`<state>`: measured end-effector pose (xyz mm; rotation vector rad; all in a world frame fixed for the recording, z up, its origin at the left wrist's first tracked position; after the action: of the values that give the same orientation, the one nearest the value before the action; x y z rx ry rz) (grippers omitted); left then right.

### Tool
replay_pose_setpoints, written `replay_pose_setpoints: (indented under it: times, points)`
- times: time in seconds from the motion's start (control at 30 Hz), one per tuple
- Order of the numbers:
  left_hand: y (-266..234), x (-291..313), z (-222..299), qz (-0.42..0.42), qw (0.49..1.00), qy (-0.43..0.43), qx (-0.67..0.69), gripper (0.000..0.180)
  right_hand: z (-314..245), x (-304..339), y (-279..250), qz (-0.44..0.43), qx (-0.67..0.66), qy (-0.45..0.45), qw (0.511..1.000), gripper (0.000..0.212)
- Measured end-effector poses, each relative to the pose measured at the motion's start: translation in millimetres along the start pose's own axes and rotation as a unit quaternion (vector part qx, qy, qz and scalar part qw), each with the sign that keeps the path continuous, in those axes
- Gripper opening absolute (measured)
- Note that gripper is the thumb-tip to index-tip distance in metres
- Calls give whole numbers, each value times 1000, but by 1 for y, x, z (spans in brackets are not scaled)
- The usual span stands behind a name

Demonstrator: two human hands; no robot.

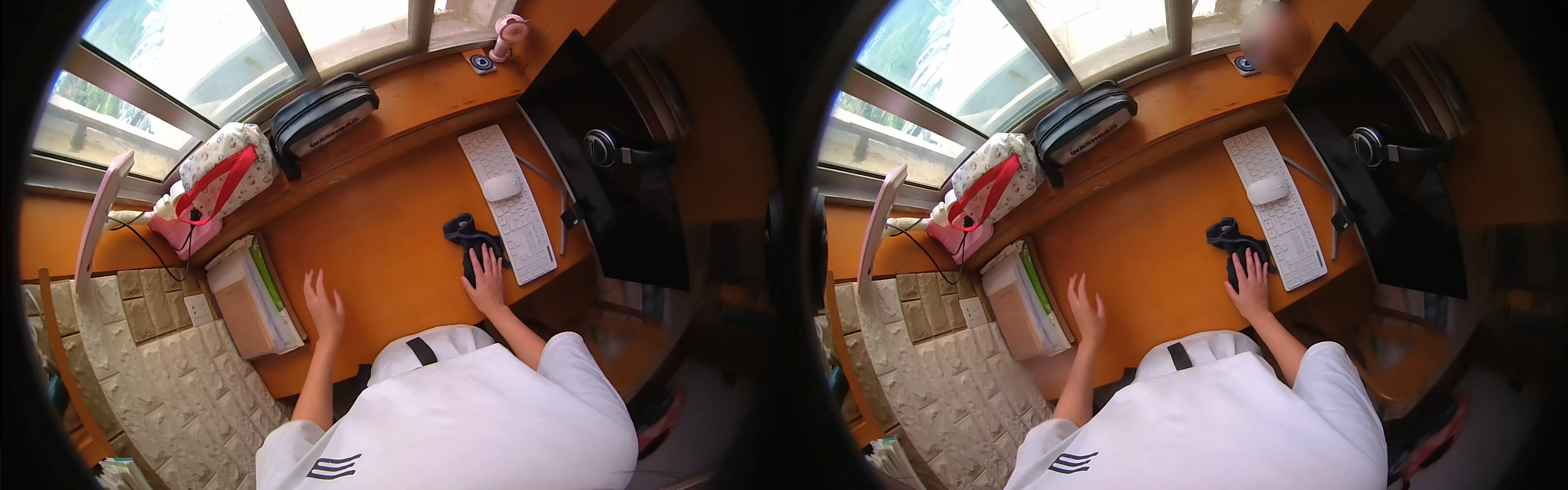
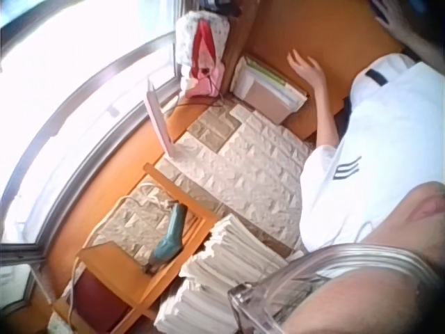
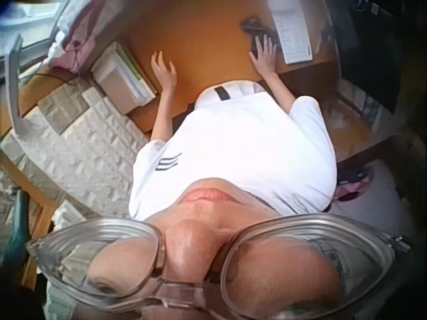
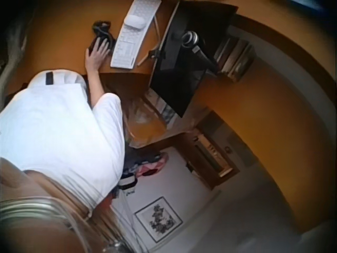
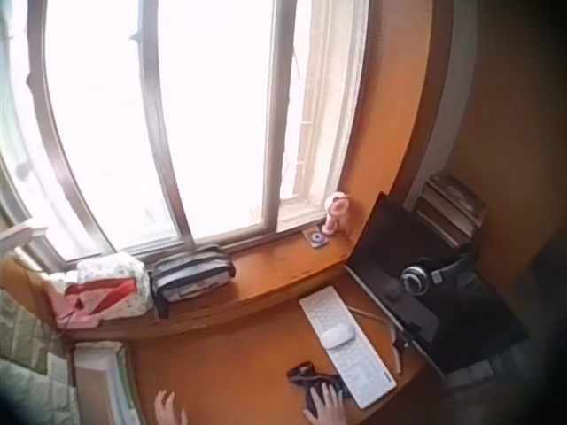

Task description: The person gathers scattered makeup items from a wooden desk and places them into a black cosmetic bag. After closing the bag, they use a dark cloth to wipe the desk surface and the window sill area.

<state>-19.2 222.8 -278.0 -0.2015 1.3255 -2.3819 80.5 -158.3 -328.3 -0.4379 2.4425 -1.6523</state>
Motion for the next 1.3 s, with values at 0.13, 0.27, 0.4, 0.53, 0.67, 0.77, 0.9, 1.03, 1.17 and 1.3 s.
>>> replay_pose_setpoints:
  times: [0.13, 0.27, 0.4, 0.53, 0.67, 0.77, 0.9, 1.03, 1.17, 1.3]
  points:
    - [7, 79, 5, -7, 998, -59, 7, 53, -28, 9, 16, 15, -15, -21, 1000, 70]
    - [17, 86, 38, -32, 998, -52, 6, 55, -60, 3, 12, -38, -43, -212, 976, 50]
    - [30, 53, 70, -85, 995, -58, -7, 59, -44, -39, -3, -80, -61, -323, 941, 37]
    - [47, 42, 74, -142, 984, -104, -27, 61, 7, -114, 9, -9, -8, -198, 980, 50]
    - [62, 48, 70, -135, 979, -149, 35, 59, -22, -166, 8, -29, -34, -2, 999, 80]
    - [71, 40, 83, -114, 981, -145, 58, 59, -70, -158, 34, -35, -4, -52, 998, 69]
    - [49, -13, 120, -40, 993, -66, 91, 59, -111, -114, 55, -29, -89, -255, 962, 34]
    - [-1, -101, 145, 52, 998, 1, 43, 58, -97, -110, 46, -61, -168, -279, 944, 23]
    - [-39, -200, 147, 164, 980, 112, -30, 61, -68, -139, 2, -86, -309, -107, 941, 13]
    - [-43, -286, 135, 178, 967, 142, -114, 51, -29, -174, -23, -102, -597, 47, 795, 22]
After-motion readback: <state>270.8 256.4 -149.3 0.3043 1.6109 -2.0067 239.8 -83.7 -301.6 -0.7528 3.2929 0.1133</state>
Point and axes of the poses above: each hand's wrist, its own x-axis away from the middle knuckle, its own y-axis out of the palm, z = x × y, the point moved 3 cm from there along -x, towards the middle knuckle, and after that the axes turned 1 degree about -z, right-handed, at the moved point
